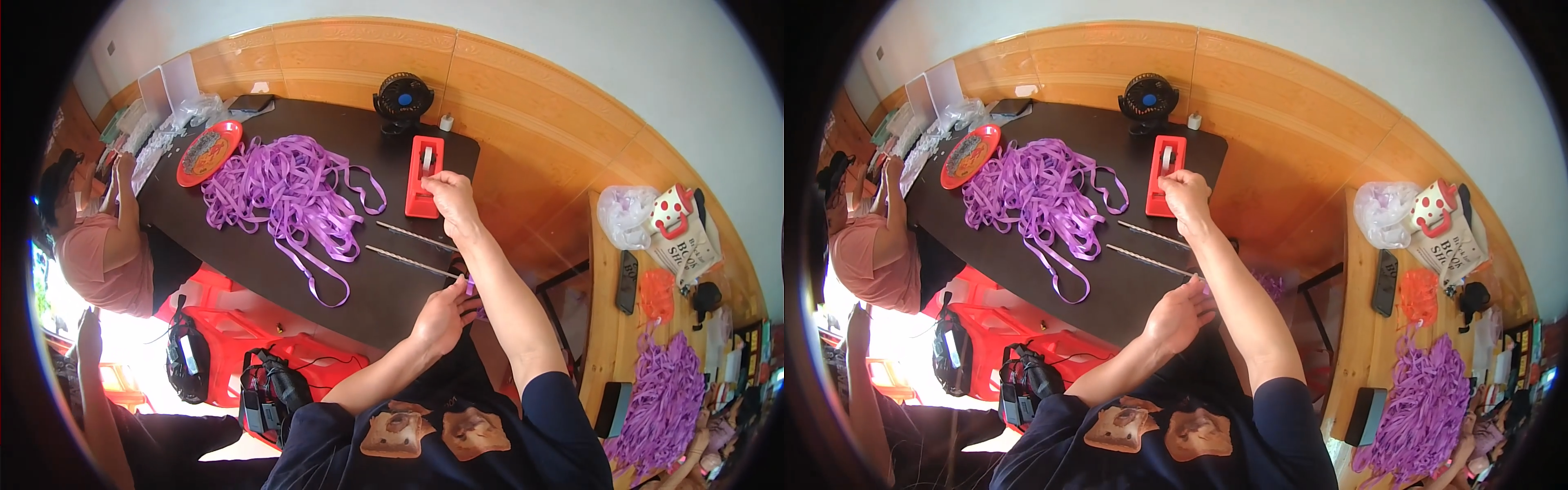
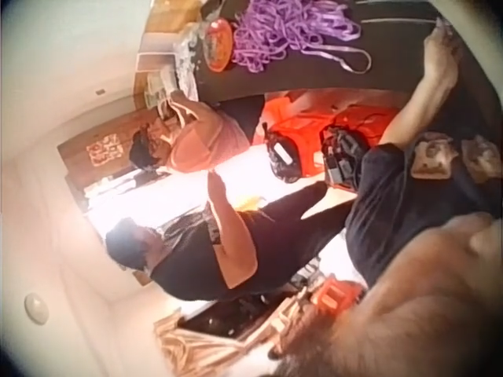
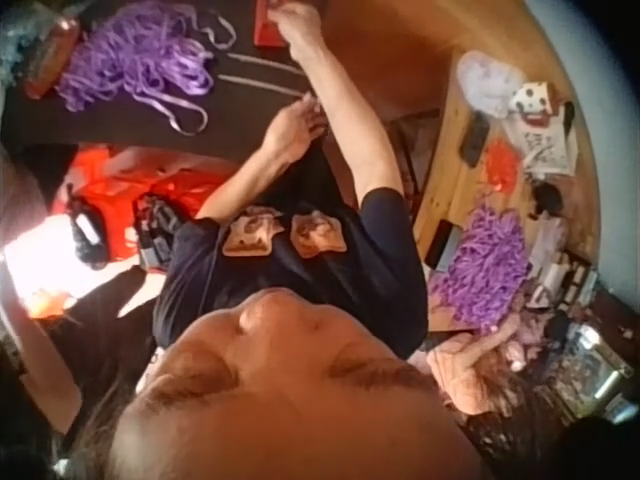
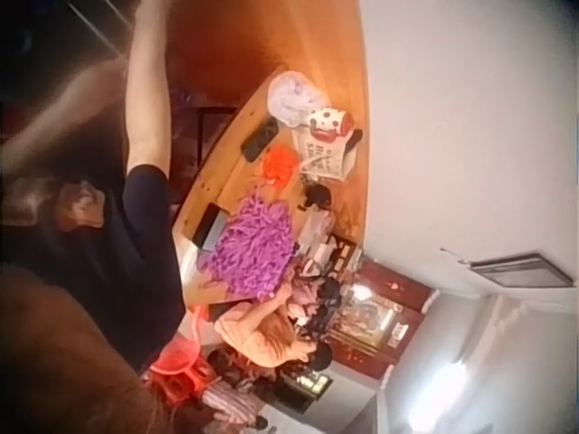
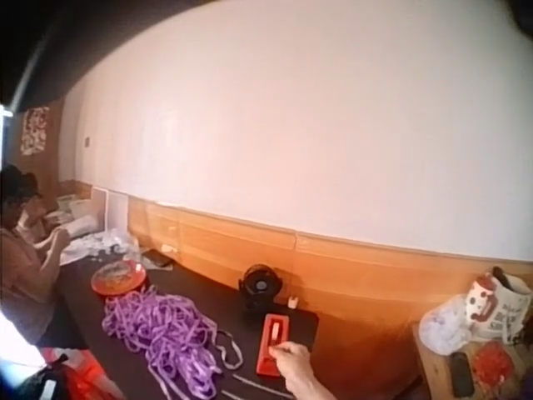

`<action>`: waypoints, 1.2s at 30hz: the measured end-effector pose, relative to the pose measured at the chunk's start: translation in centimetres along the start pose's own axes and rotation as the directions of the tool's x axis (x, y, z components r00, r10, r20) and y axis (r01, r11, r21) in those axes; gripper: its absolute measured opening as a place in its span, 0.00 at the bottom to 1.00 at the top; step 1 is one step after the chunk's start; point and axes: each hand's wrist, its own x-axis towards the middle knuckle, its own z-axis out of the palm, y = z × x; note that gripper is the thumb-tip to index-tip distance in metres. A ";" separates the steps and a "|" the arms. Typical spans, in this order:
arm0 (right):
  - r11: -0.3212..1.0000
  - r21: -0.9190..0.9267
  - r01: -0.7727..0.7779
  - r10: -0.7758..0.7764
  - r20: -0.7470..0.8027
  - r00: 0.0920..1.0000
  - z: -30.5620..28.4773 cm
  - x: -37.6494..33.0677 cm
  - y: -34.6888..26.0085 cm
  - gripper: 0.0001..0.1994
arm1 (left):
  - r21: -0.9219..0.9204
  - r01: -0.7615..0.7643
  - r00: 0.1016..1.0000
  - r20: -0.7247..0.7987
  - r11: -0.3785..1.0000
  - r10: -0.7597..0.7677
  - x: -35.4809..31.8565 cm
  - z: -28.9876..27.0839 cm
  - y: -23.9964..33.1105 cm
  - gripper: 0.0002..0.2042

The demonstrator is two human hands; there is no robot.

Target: Making decorative craft items by wrapping purple ribbons around two parallel metal rods.

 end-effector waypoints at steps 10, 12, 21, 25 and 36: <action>0.955 -0.133 0.265 -0.277 -0.089 0.957 0.3 -5.3 -0.4 0.07 | -0.005 -0.043 0.999 0.032 0.999 0.044 0.0 0.0 -0.3 0.20; 0.972 -0.041 0.232 -0.234 -0.080 0.969 0.1 -4.6 2.3 0.08 | -0.034 -0.058 0.998 0.020 0.998 0.059 0.0 -0.1 -0.4 0.21; 0.949 -0.242 0.202 -0.246 -0.172 0.954 0.4 -4.1 4.2 0.08 | -0.049 -0.061 0.998 -0.024 0.997 0.060 -0.5 0.8 0.0 0.21; 0.863 -0.411 0.294 -0.357 -0.084 0.930 -1.4 -3.4 3.6 0.07 | -0.044 -0.039 0.999 0.013 0.998 0.039 -0.1 0.2 -0.2 0.23; 0.959 -0.249 0.134 0.003 0.484 0.875 -12.8 -8.0 -0.8 0.07 | -0.021 -0.042 0.999 -0.027 0.999 0.041 -0.3 0.2 -0.1 0.20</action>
